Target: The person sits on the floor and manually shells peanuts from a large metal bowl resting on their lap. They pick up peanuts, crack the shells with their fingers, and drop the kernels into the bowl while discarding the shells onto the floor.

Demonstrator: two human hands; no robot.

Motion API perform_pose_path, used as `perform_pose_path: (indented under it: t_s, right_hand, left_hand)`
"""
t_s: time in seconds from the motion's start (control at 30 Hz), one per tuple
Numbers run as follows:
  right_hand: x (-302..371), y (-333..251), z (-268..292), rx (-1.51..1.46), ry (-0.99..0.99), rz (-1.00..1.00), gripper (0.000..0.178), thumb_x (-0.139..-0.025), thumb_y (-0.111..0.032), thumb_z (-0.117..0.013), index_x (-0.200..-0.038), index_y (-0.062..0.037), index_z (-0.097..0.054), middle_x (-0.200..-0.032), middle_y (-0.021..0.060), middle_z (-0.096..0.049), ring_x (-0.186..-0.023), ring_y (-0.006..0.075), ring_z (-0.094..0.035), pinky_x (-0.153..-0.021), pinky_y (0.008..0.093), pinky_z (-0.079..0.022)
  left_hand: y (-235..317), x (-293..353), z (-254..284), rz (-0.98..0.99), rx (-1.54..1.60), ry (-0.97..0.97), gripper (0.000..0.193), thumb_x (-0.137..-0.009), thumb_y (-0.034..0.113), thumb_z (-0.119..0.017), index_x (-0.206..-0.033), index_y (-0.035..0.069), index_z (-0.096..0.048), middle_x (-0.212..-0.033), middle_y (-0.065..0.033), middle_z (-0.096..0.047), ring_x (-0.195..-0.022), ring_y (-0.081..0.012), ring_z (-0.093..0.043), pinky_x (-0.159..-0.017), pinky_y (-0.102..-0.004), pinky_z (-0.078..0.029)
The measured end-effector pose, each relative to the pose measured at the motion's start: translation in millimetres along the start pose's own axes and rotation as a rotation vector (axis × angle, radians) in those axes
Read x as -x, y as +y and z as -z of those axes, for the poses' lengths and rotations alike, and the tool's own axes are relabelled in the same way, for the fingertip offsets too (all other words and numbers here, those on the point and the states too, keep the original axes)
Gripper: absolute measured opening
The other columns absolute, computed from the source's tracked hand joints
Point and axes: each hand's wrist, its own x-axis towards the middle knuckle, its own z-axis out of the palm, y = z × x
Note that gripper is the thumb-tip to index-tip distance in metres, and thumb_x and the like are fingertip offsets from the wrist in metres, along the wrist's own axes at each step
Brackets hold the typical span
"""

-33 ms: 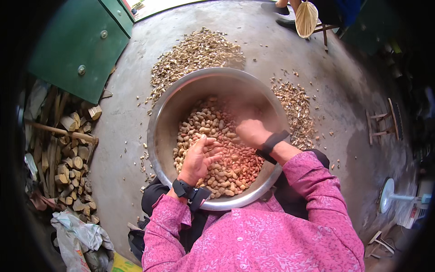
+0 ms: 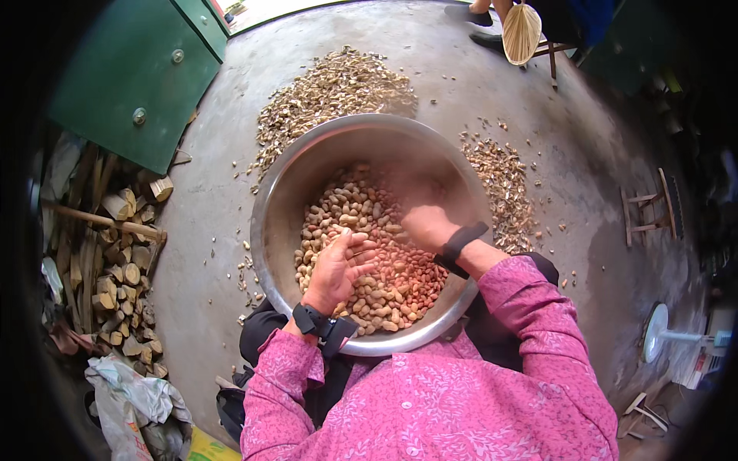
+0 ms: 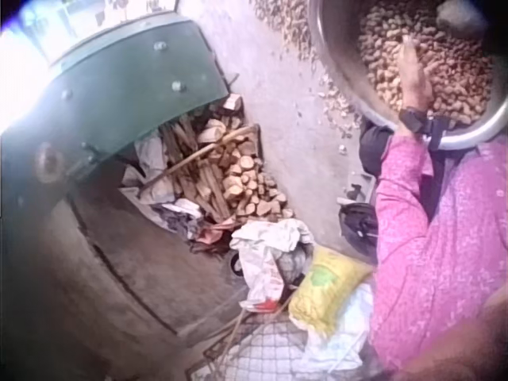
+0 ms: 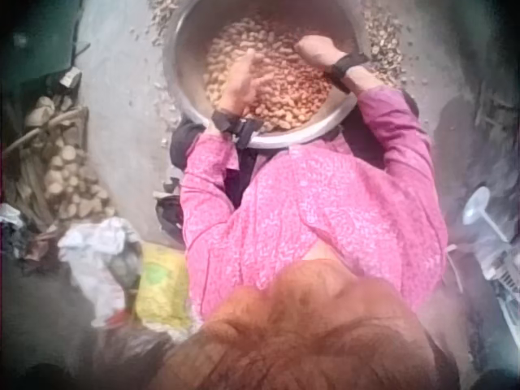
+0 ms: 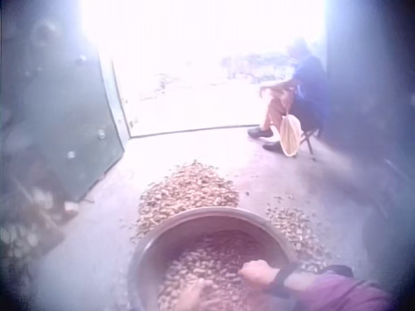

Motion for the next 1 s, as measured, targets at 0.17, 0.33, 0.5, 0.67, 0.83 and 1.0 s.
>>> perform_pose_path:
  t_s: [0.17, 0.33, 0.5, 0.67, 0.83, 1.0]
  right_hand:
    - [-7.7, -2.9, -31.0, -0.116, -0.026, -0.027, 0.012, -0.065, -0.007, -0.051, -0.071, -0.0073, -0.061, -0.074, 0.0141, -0.059, -0.078, 0.0314, -0.059, -0.065, 0.0404, -0.048]
    - [-11.3, -9.3, -33.9, -0.001, -0.074, 0.0, 0.015, -0.072, -0.016, -0.051, -0.075, -0.0067, -0.063, -0.072, 0.0146, -0.061, -0.072, 0.0313, -0.06, -0.063, 0.0403, -0.047]
    - [-6.2, -25.1, 1.8, -0.203, -0.024, -0.063, 0.015, -0.066, -0.016, -0.063, -0.073, -0.0034, -0.062, -0.067, 0.0123, -0.06, -0.067, 0.0264, -0.06, -0.059, 0.0361, -0.046]
    - [4.9, -23.4, 25.5, -0.854, -0.037, 0.089, 0.016, -0.073, -0.014, -0.064, -0.083, -0.0018, -0.063, -0.068, 0.0024, -0.059, -0.063, 0.0079, -0.052, -0.059, 0.0252, -0.044]
    - [12.6, -31.8, 30.5, -1.249, -0.228, 0.056, 0.016, -0.077, -0.014, -0.062, -0.087, -0.0006, -0.062, -0.07, -0.0012, -0.058, -0.063, 0.0052, -0.052, -0.058, 0.021, -0.043]
    - [10.0, -13.2, 24.7, -0.755, 0.121, 0.154, 0.024, -0.071, -0.016, -0.065, -0.089, -0.0021, -0.061, -0.067, 0.0081, -0.061, -0.063, 0.0147, -0.058, -0.058, 0.0284, -0.045]
  left_hand:
    - [4.0, 12.1, 9.8, -0.011, 0.018, -0.027, 0.038, -0.088, 0.035, -0.045, -0.101, 0.0, -0.05, -0.092, -0.0096, -0.056, -0.081, -0.0172, -0.056, -0.067, -0.0295, -0.048]
    - [7.7, 19.1, 17.7, -0.016, 0.02, -0.039, 0.04, -0.087, 0.039, -0.046, -0.099, 0.001, -0.05, -0.089, -0.0077, -0.056, -0.077, -0.0148, -0.056, -0.064, -0.0255, -0.048]
    - [11.3, 23.1, 17.6, -0.032, -0.003, -0.008, 0.027, -0.088, 0.029, -0.047, -0.095, 0.003, -0.052, -0.085, -0.0055, -0.058, -0.07, -0.0109, -0.056, -0.058, -0.0221, -0.048]
    - [0.2, 15.2, 16.8, -0.054, -0.089, -0.061, 0.019, -0.085, 0.018, -0.052, -0.095, 0.002, -0.054, -0.084, -0.0047, -0.058, -0.068, -0.0102, -0.057, -0.057, -0.0206, -0.048]
    - [-3.4, 11.9, 11.8, -0.026, -0.116, -0.109, 0.019, -0.084, 0.01, -0.054, -0.1, 0.0, -0.052, -0.087, -0.0084, -0.059, -0.07, -0.0127, -0.058, -0.06, -0.022, -0.051]
    - [-3.2, 9.3, 3.7, 0.0, -0.123, -0.109, 0.018, -0.084, 0.012, -0.054, -0.098, 0.0, -0.053, -0.087, -0.0093, -0.06, -0.069, -0.0125, -0.059, -0.059, -0.0223, -0.051]
